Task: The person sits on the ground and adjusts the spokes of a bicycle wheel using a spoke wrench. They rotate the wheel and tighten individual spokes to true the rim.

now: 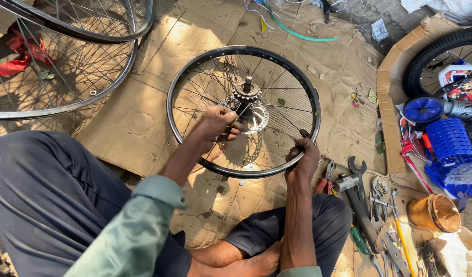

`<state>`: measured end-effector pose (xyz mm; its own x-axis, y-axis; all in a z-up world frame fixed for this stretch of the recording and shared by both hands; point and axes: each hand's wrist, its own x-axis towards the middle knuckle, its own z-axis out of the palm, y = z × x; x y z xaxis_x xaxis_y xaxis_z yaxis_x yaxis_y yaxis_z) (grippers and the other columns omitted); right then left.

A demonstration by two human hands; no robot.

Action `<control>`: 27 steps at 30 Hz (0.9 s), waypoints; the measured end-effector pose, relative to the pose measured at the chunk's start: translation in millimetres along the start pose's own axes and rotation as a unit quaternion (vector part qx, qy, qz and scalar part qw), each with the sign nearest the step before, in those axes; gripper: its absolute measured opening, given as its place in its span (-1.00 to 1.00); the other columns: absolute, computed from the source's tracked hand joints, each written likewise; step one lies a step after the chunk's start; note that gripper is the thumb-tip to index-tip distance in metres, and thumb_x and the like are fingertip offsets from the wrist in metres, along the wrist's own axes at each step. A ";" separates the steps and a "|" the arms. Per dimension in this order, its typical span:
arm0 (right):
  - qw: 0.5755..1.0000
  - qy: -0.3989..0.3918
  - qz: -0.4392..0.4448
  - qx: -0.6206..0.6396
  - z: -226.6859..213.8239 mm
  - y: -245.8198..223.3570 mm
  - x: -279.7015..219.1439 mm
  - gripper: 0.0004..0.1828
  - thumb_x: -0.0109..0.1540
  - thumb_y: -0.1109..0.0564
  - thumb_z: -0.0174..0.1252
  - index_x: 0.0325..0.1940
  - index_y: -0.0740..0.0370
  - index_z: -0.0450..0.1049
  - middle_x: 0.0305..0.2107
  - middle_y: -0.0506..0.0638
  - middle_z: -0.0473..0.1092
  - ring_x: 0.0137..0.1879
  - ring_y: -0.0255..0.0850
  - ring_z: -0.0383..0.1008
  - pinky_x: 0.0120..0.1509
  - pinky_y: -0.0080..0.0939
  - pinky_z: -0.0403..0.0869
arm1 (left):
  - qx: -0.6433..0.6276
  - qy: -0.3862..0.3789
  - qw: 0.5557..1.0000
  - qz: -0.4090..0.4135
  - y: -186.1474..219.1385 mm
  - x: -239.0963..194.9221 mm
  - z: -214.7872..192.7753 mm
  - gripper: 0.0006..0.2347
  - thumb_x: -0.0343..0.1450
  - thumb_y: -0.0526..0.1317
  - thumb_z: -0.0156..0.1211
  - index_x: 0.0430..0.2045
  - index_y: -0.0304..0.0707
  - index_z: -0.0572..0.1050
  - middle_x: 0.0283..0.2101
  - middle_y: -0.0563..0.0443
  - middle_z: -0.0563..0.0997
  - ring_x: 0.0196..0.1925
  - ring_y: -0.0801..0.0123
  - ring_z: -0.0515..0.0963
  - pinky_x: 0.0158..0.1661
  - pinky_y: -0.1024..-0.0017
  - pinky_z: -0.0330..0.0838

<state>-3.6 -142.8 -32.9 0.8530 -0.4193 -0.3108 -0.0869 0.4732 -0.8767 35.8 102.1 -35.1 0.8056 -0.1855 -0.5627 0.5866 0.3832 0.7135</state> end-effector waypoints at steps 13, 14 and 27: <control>0.997 0.029 -0.014 -0.075 -4.1 4.9 4.8 -0.59 0.12 0.29 0.08 0.06 0.44 0.47 -0.64 -0.09 0.29 -0.65 -0.38 0.26 -0.61 -0.39 0.19 | 0.612 0.241 0.603 0.452 4.1 53.4 -6.1 -0.86 0.39 -0.51 0.06 -0.22 -0.46 0.41 -0.28 -0.25 0.50 -0.30 0.14 0.56 -0.41 0.27 0.54; 0.997 0.036 -0.004 -0.073 -5.8 5.3 6.3 -0.59 0.12 0.28 0.08 0.05 0.43 0.48 -0.66 -0.10 0.27 -0.66 -0.38 0.24 -0.62 -0.38 0.18 | 0.619 0.239 0.592 0.457 4.1 57.7 -4.4 -0.86 0.36 -0.49 0.08 -0.24 -0.45 0.41 -0.28 -0.25 0.48 -0.29 0.10 0.54 -0.37 0.22 0.52; 0.999 0.020 0.018 -0.043 -34.8 13.4 21.2 -0.61 0.17 0.28 0.10 0.07 0.48 0.45 -0.70 -0.11 0.28 -0.69 -0.39 0.21 -0.65 -0.37 0.16 | 0.707 0.245 0.473 0.464 -1.7 85.4 15.9 -0.92 0.47 -0.38 0.03 -0.23 -0.35 0.45 -0.32 -0.18 0.50 -0.34 0.23 0.51 -0.31 0.22 0.46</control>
<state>-4.7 -172.3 -64.0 0.8273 -0.4345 -0.3561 -0.1632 0.4207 -0.8924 104.9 71.2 -77.8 0.8582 -0.1667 0.4854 -0.2538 -0.9599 0.1190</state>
